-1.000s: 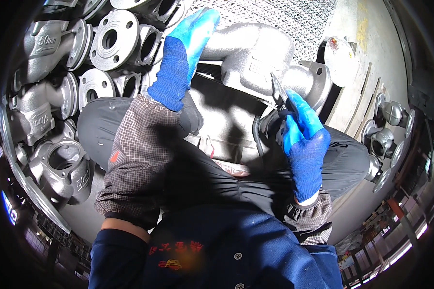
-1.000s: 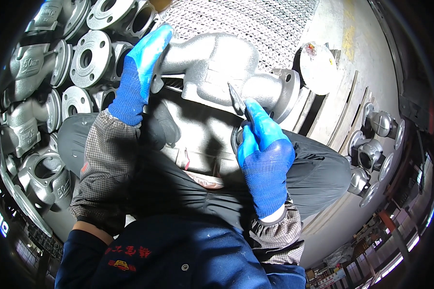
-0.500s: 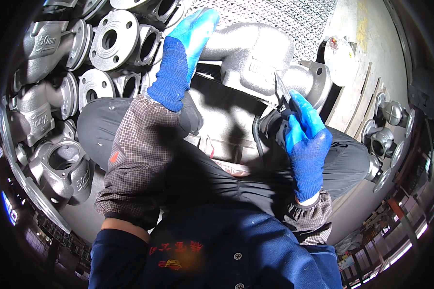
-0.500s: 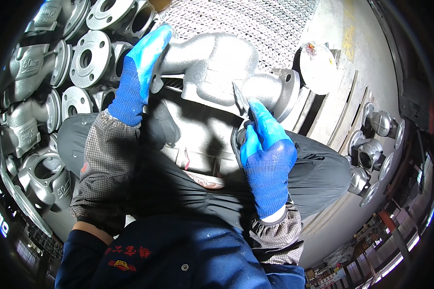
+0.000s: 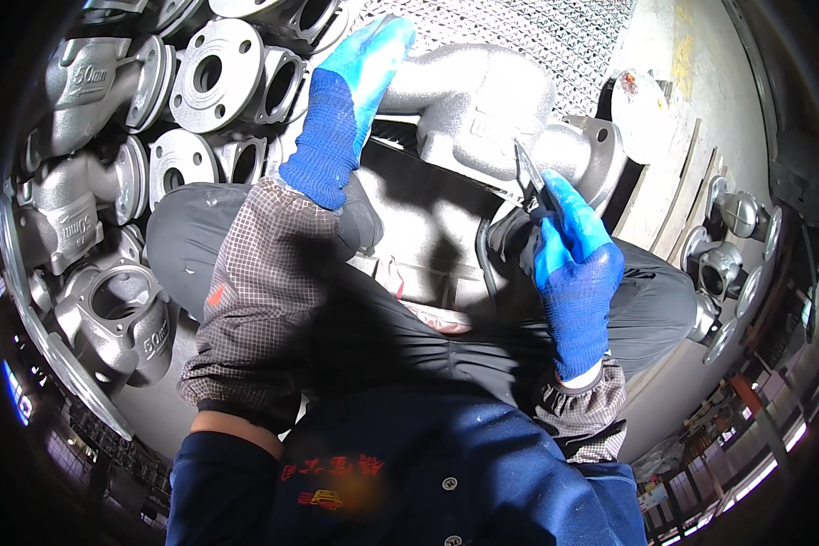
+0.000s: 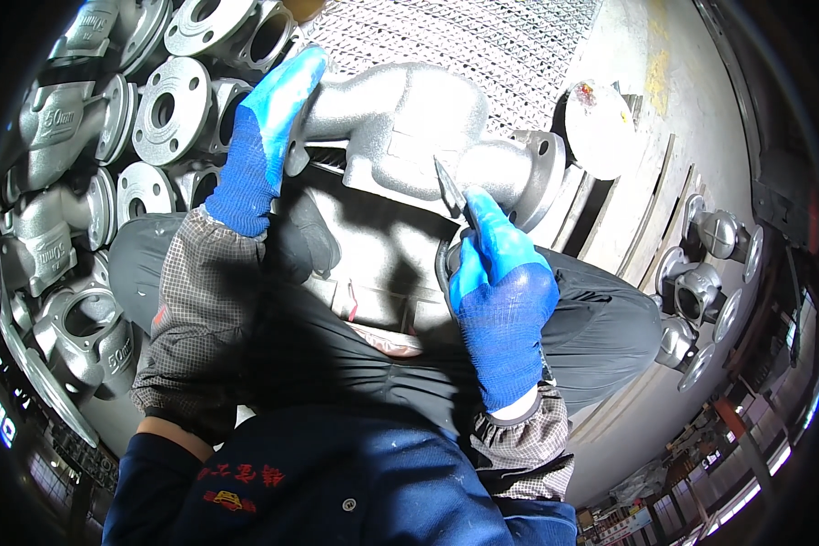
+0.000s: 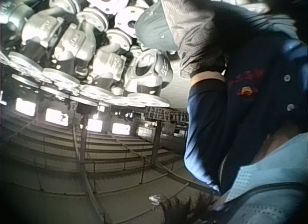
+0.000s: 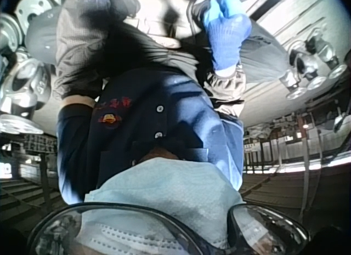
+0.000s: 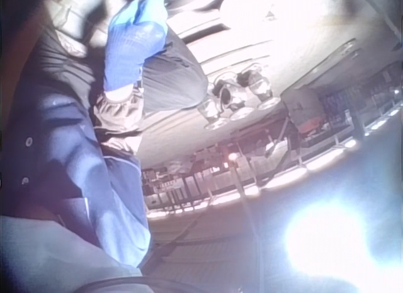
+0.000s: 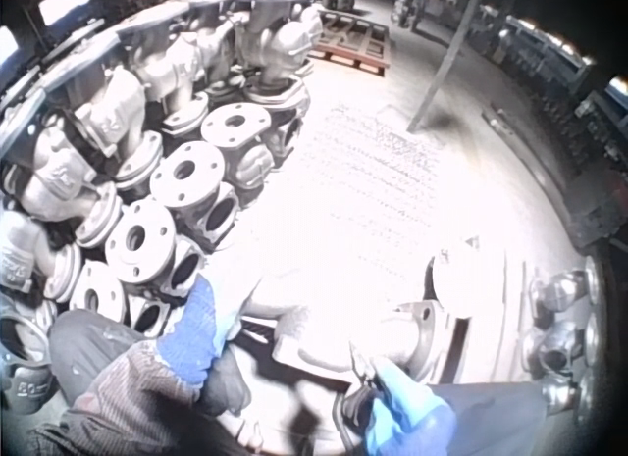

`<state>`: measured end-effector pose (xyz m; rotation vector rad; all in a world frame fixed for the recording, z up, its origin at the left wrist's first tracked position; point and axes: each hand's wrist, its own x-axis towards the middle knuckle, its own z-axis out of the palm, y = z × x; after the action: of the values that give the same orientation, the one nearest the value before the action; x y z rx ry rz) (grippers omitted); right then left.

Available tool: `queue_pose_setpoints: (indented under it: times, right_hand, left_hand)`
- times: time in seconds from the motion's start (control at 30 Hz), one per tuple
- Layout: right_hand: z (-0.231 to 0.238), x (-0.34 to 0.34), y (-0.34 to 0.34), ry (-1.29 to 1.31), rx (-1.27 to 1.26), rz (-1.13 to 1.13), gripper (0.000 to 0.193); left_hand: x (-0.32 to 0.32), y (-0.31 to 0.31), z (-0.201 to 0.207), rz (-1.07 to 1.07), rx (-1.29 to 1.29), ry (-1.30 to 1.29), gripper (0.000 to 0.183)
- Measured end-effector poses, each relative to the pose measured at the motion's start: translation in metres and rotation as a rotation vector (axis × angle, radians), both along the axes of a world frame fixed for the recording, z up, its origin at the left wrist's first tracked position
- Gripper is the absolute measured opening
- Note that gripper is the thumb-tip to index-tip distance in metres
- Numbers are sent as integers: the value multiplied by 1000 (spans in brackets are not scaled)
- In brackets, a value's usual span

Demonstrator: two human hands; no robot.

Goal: The person picks up a metal valve component, uses a hand scraper to clean or deburr the edges and interior surfaces, and places it back onto a pallet with other similar valves.

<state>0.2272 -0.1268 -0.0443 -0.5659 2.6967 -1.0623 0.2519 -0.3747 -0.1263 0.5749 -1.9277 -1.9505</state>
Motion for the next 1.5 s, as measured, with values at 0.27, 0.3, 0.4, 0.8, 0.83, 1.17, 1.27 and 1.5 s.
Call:
queue_pose_setpoints:
  times: [0.27,0.3,0.4,0.8,0.83,1.17,1.27,1.5]
  right_hand:
    - [7,-1,-4,105,119,47,37]
    - [9,-1,-4,121,158,64,38]
    - [12,-2,-6,203,180,134,42]
    - [27,-9,-6,161,301,210,45]
    - [28,-13,-4,162,278,224,45]
    - [44,-57,-1,335,427,487,45]
    - [45,-57,-2,264,419,454,45]
    - [43,-59,0,207,398,456,45]
  left_hand:
    - [-2,6,7,82,148,-61,48]
    - [-2,5,5,81,148,-62,48]
    - [1,-4,1,57,77,-42,50]
    - [-2,2,13,9,28,-170,45]
    - [-3,2,15,5,70,-172,45]
    - [-1,2,-1,59,109,72,42]
    - [1,4,-8,79,67,57,41]
    - [1,-1,12,-53,-7,-58,45]
